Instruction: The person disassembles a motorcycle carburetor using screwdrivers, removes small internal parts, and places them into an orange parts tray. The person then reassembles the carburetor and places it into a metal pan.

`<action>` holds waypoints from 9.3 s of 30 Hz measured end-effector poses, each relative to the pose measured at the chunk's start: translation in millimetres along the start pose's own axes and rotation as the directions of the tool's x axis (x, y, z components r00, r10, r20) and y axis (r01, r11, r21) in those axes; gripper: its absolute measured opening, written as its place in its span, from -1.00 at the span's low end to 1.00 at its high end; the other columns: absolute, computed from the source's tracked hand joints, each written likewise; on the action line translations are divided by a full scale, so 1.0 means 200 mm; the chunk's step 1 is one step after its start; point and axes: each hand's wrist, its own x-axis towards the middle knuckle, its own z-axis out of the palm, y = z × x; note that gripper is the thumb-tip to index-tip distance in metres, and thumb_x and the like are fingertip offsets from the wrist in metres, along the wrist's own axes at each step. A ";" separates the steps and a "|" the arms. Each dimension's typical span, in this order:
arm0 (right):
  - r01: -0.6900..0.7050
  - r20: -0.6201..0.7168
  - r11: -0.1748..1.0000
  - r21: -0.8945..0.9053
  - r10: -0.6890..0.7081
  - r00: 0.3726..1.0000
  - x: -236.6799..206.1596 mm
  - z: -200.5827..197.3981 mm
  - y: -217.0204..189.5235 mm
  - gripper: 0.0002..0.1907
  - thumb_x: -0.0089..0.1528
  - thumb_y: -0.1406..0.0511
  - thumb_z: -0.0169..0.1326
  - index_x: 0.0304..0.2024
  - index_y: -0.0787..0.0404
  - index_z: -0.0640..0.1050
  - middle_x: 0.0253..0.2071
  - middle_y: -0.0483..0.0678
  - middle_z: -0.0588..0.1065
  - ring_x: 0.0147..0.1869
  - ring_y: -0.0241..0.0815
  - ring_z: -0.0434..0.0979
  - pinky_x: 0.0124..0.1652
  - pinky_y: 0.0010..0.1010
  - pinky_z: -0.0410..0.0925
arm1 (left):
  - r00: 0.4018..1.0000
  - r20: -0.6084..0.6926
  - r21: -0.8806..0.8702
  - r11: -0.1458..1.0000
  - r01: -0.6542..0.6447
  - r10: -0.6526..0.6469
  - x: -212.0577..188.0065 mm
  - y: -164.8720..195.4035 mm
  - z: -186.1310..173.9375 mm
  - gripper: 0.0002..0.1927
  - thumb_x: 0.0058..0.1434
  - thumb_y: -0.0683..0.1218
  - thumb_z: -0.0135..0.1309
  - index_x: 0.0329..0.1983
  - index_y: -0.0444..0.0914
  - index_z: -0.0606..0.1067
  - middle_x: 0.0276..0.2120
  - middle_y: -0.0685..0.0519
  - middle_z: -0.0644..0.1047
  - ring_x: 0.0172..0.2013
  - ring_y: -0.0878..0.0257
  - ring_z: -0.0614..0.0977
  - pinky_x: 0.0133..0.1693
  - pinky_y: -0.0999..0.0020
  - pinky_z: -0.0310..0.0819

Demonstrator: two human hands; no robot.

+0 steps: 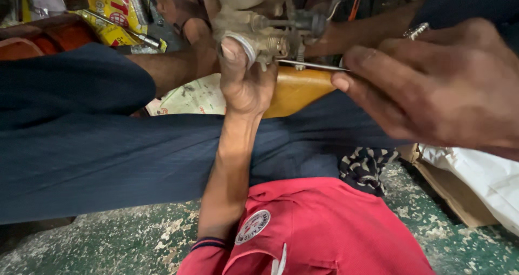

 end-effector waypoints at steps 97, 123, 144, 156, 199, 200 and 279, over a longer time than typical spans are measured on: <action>0.356 -0.019 0.710 -0.608 -0.461 0.887 0.09 -0.08 0.00 -0.66 0.25 0.17 0.23 -0.26 0.39 0.70 -0.54 -0.13 0.35 -0.45 -0.23 0.50 -0.54 -0.52 0.29 | 0.998 -0.052 0.028 0.999 0.030 -0.028 0.03 0.03 0.11 -0.38 0.56 0.25 0.04 0.43 -0.25 0.28 0.20 0.00 0.41 0.19 0.11 0.43 0.26 0.10 0.28; 0.230 -0.042 0.847 -0.479 -0.284 0.958 0.03 -0.05 0.01 -0.72 0.16 0.16 0.29 -0.29 0.27 0.68 -0.59 -0.16 0.39 -0.51 -0.24 0.51 -0.51 -0.45 0.35 | 0.999 -0.047 -0.027 1.000 0.012 -0.013 0.01 -0.02 0.01 -0.41 0.40 0.16 0.22 0.33 -0.20 0.32 0.17 0.08 0.45 0.23 0.17 0.47 0.34 -0.02 0.34; -0.053 0.059 0.969 -0.242 0.069 0.996 0.03 -0.07 -0.08 -0.69 0.26 0.12 0.21 -0.21 0.25 0.62 -0.50 -0.06 0.44 -0.51 -0.16 0.49 -0.51 -0.32 0.30 | 0.999 -0.033 -0.062 0.998 0.014 -0.016 0.02 0.02 0.10 -0.34 0.53 0.30 0.00 0.42 -0.24 0.27 0.24 -0.01 0.43 0.22 0.08 0.45 0.23 0.04 0.36; 0.332 -0.032 0.776 -0.537 -0.412 0.911 0.05 -0.05 0.03 -0.64 0.25 0.14 0.18 -0.32 0.35 0.67 -0.58 -0.13 0.40 -0.59 -0.34 0.36 -0.57 -0.52 0.34 | 0.996 -0.067 0.010 0.998 0.065 -0.064 0.00 0.03 0.10 -0.26 0.48 0.32 0.09 0.42 -0.28 0.28 0.23 -0.04 0.41 0.22 0.05 0.41 0.25 0.02 0.30; -0.652 0.425 0.435 0.621 0.512 0.746 0.00 -0.03 0.00 -0.52 0.33 0.19 0.08 0.29 0.16 0.54 -0.47 0.01 0.52 -0.63 -0.33 0.30 -0.64 -0.45 0.18 | 0.997 -0.055 -0.021 0.998 -0.051 0.050 0.04 -0.05 0.01 -0.70 0.44 -0.02 0.18 0.11 -0.21 0.40 -0.33 0.20 0.42 -0.29 0.41 0.47 -0.24 0.44 0.38; -0.761 0.596 0.096 0.641 0.563 0.573 0.00 -0.04 0.01 -0.52 0.34 0.21 0.07 0.31 0.15 0.55 -0.49 0.00 0.54 -0.68 -0.39 0.24 -0.72 -0.48 0.13 | 0.997 -0.053 -0.063 0.996 -0.057 0.054 0.04 -0.07 0.00 -0.64 0.43 -0.05 0.19 0.20 -0.21 0.40 -0.33 0.21 0.42 -0.32 0.42 0.46 -0.31 0.47 0.36; -0.550 0.157 0.776 0.309 0.529 0.834 0.45 1.45 0.46 -0.69 0.30 0.15 0.13 -0.04 0.21 0.60 -0.11 0.22 0.56 0.01 0.27 0.52 0.03 0.02 0.36 | 0.804 -0.497 -0.011 0.924 -0.381 0.326 0.13 0.11 0.19 -0.05 0.27 0.35 0.09 0.60 -0.08 0.06 0.49 0.01 0.18 0.43 -0.03 0.26 0.31 -0.22 0.25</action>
